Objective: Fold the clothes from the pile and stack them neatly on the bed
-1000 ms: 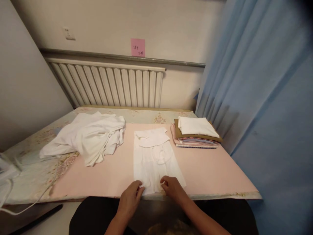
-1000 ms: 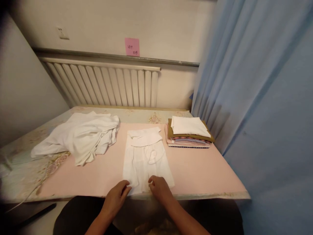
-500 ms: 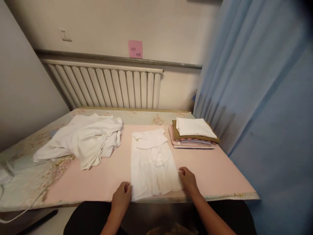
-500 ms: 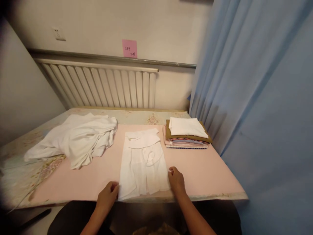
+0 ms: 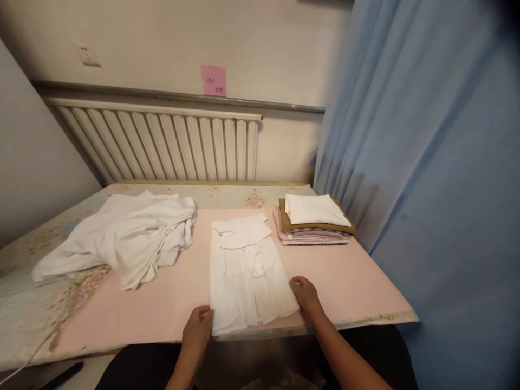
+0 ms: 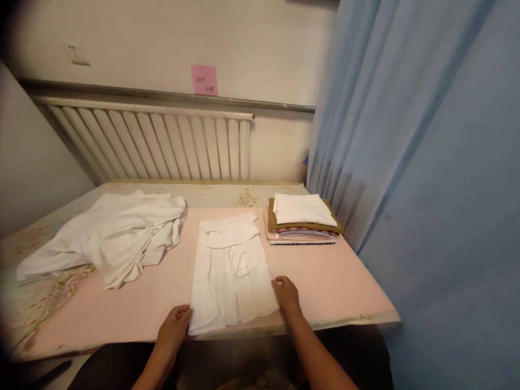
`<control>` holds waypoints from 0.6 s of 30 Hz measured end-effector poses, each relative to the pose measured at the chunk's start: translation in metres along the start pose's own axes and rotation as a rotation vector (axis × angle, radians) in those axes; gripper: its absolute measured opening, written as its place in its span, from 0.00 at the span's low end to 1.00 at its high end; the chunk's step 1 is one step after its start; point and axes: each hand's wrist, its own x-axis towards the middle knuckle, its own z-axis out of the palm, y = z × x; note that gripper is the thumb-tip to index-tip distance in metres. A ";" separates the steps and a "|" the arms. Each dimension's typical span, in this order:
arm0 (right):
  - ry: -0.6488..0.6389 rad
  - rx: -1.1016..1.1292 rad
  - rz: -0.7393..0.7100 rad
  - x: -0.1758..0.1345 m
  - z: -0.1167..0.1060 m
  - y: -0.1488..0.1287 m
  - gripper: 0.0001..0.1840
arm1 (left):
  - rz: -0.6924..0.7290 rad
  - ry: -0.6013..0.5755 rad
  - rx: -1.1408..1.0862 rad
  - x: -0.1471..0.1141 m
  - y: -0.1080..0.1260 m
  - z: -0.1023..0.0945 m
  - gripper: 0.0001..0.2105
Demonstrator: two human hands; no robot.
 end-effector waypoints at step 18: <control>-0.094 0.013 -0.129 -0.035 -0.001 0.007 0.19 | 0.234 0.022 0.075 -0.011 -0.024 -0.014 0.13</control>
